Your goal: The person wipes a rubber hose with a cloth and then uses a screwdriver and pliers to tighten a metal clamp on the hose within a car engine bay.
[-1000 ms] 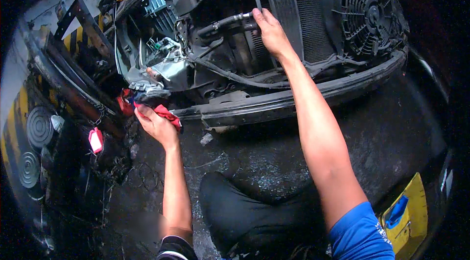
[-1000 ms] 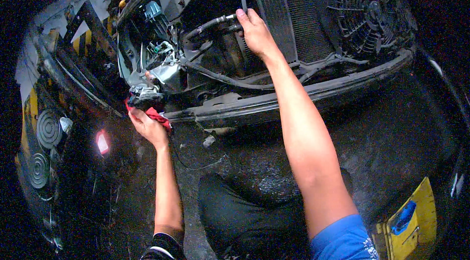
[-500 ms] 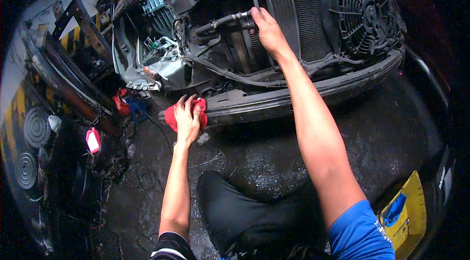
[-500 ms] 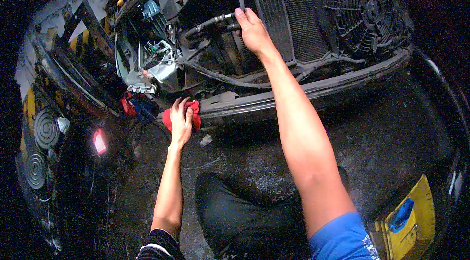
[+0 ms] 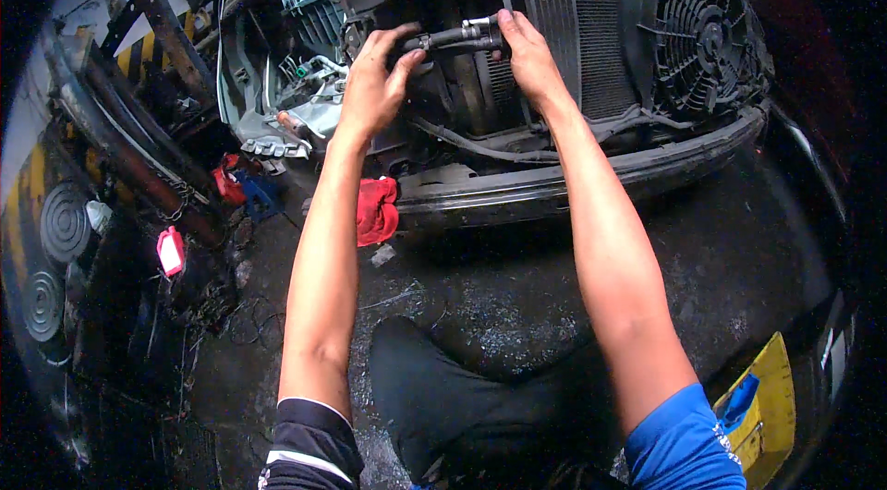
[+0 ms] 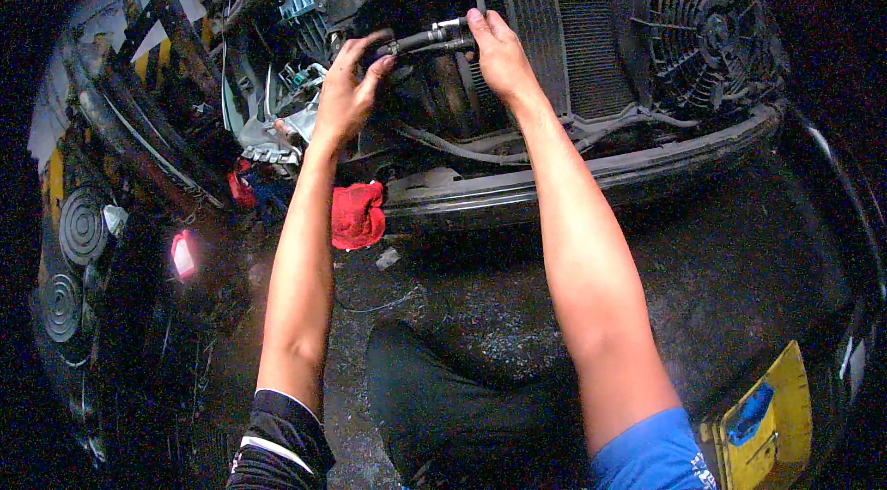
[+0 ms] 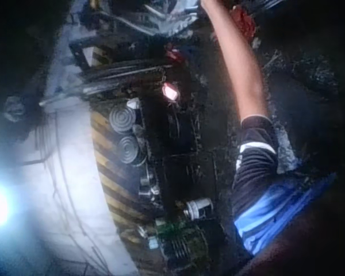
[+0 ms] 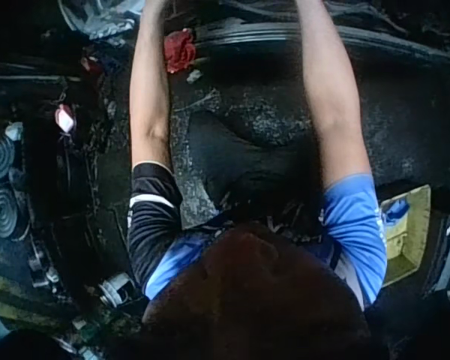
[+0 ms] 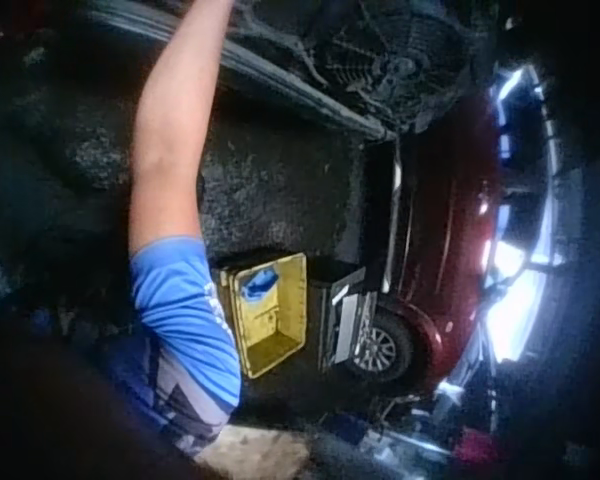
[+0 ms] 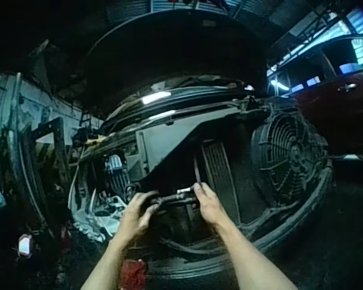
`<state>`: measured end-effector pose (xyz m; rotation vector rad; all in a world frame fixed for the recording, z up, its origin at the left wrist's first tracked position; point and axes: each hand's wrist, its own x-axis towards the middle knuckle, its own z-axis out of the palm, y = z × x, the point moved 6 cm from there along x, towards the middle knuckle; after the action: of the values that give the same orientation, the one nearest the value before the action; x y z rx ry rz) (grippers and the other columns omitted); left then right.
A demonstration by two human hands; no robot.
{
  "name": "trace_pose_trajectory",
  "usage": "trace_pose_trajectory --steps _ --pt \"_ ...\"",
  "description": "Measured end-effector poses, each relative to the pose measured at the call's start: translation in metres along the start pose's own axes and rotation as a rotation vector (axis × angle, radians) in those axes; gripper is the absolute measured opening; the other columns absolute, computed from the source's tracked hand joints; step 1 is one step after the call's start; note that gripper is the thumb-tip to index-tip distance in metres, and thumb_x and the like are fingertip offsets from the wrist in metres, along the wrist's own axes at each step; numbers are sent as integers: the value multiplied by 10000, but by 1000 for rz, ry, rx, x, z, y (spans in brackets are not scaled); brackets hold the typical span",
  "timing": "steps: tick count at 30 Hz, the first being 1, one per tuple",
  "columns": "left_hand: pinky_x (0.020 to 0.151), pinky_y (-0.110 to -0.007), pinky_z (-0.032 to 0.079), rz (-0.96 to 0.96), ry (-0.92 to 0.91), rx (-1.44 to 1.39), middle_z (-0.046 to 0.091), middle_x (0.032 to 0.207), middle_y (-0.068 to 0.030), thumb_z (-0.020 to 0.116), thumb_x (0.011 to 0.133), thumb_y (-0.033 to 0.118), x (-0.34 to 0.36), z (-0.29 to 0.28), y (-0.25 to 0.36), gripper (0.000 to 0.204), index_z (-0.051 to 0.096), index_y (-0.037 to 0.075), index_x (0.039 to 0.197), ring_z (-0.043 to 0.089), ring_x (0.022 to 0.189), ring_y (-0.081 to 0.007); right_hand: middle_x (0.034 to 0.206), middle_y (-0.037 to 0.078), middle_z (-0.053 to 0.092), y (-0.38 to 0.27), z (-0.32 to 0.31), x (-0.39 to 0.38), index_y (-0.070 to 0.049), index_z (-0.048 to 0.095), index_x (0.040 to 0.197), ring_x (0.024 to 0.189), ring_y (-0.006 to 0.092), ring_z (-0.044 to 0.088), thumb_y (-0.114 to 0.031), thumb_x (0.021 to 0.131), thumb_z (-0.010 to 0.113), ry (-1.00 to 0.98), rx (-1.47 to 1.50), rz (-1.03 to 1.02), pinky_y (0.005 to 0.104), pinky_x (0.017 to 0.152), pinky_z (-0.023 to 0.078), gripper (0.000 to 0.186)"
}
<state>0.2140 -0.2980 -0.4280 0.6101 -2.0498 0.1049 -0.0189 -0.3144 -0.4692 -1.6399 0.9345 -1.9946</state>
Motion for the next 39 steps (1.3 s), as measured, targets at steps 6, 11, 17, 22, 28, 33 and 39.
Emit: trace_pose_trajectory --steps 6,11,17,22,28,33,39 --pt "972 -355 490 -193 258 -280 709 1149 -151 614 1076 312 -14 9 -38 372 639 -9 1265 656 1066 -256 1064 111 675 1 -3 -2 36 619 1175 1004 192 582 -488 1115 469 -4 -38 6 354 945 464 548" --pt "957 -275 473 -186 333 -760 727 1151 -52 616 1087 316 -12 17 -42 342 672 26 1260 620 1061 -133 1059 26 639 9 -15 5 -26 653 1206 990 136 558 -506 1092 523 34 -54 -2 293 921 445 510" --pt "975 -297 496 -80 286 -337 726 1204 -107 690 1033 204 -22 10 -21 343 660 7 1312 652 1109 -170 1229 131 666 -8 -5 -9 43 581 1329 1145 203 582 -518 1084 526 47 -52 20 336 1008 446 614" --pt "1023 -348 502 -187 519 -476 712 1266 -125 637 1024 86 -33 4 -41 320 663 33 1338 681 1127 -214 1441 243 605 15 -17 8 105 516 1446 1368 295 544 -525 1080 526 68 -44 24 369 1162 371 729" --pt "979 -418 526 -264 485 58 696 1201 -203 667 972 89 -48 -13 -44 333 659 12 1295 685 1105 -348 1290 148 676 13 -2 4 74 586 1367 1226 231 585 -525 1078 543 33 3 30 344 1103 405 666" --pt "976 -432 515 -179 507 67 688 1149 -194 672 978 102 -65 -7 -28 251 682 20 1214 666 1092 -361 1081 -17 668 14 -2 4 -53 680 1229 994 93 583 -432 1106 535 42 32 33 269 863 459 424" --pt "990 -432 511 -58 412 96 678 1163 -182 688 967 78 -108 -12 -5 244 679 24 1205 664 1102 -370 1043 -19 653 9 -1 0 -71 684 1188 958 88 573 -463 1104 524 18 -29 0 263 840 468 432"
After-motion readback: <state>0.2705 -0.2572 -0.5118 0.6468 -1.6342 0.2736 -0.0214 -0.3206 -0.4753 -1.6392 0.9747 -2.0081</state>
